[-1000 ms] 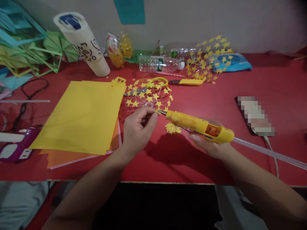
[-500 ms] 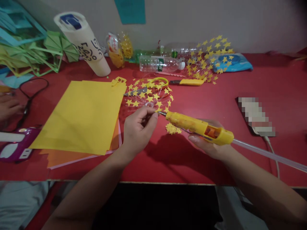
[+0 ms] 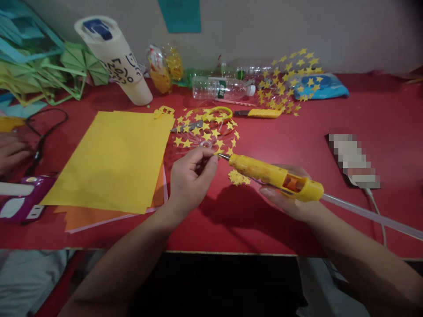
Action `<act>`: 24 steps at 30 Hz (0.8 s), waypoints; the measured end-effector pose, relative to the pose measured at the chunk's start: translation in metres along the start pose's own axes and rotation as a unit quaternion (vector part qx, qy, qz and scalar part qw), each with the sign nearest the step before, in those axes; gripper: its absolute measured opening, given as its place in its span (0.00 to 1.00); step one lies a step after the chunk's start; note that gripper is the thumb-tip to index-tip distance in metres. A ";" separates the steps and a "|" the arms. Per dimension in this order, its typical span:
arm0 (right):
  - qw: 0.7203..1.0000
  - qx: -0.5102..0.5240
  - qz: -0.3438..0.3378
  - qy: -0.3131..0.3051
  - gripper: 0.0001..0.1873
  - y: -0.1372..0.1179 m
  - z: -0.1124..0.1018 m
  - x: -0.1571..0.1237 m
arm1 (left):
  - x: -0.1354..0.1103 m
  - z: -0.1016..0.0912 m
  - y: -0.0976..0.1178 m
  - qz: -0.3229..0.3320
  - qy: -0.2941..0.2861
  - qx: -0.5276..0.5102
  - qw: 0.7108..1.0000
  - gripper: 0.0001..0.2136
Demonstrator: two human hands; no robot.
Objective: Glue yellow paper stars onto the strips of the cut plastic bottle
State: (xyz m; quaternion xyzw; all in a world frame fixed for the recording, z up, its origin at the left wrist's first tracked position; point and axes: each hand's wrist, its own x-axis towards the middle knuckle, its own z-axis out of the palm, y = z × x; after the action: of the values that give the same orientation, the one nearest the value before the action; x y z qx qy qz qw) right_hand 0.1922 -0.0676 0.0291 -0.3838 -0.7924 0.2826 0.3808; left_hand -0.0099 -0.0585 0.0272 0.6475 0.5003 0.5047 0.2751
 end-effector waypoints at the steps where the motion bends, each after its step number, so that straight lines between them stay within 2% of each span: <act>1: 1.000 0.002 0.004 -0.002 0.07 0.000 0.000 0.000 | 0.000 0.000 0.000 0.006 0.001 0.008 1.000 0.04; 4: 1.000 0.002 0.019 -0.008 0.09 -0.003 -0.001 0.001 | -0.001 -0.001 -0.003 0.056 0.009 0.058 0.997 0.05; 8: 0.999 -0.042 0.034 -0.011 0.11 -0.005 -0.002 0.002 | -0.002 -0.003 -0.006 0.167 0.021 0.157 0.973 0.05; 11: 0.995 -0.097 0.022 0.026 0.13 -0.003 -0.002 0.001 | -0.002 -0.005 -0.004 0.182 0.012 0.164 0.970 0.05; 14: 0.985 -0.131 0.018 0.110 0.07 0.007 -0.008 0.003 | -0.003 -0.004 0.003 0.096 -0.027 0.099 0.990 0.06; 16: 0.975 -0.184 0.025 0.125 0.05 0.017 -0.015 0.006 | -0.003 -0.002 0.007 0.007 -0.078 0.023 0.997 0.06; 18: 0.963 -0.259 0.040 0.068 0.04 0.030 -0.022 0.010 | -0.003 0.001 0.010 -0.087 -0.142 -0.064 0.984 0.06; 20: 0.950 -0.308 0.061 -0.006 0.07 0.047 -0.026 0.012 | -0.003 0.004 0.011 -0.166 -0.194 -0.141 0.956 0.06; 24: 0.924 -0.363 0.069 -0.099 0.12 0.078 -0.028 0.011 | -0.003 0.008 0.009 -0.277 -0.245 -0.231 0.900 0.07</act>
State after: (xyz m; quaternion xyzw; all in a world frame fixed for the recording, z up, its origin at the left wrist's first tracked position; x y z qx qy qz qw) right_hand 0.2408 -0.0115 -0.0091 -0.5194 -0.8459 0.0377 0.1149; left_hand 0.0004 -0.0630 0.0309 0.5041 0.4452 0.3351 0.6599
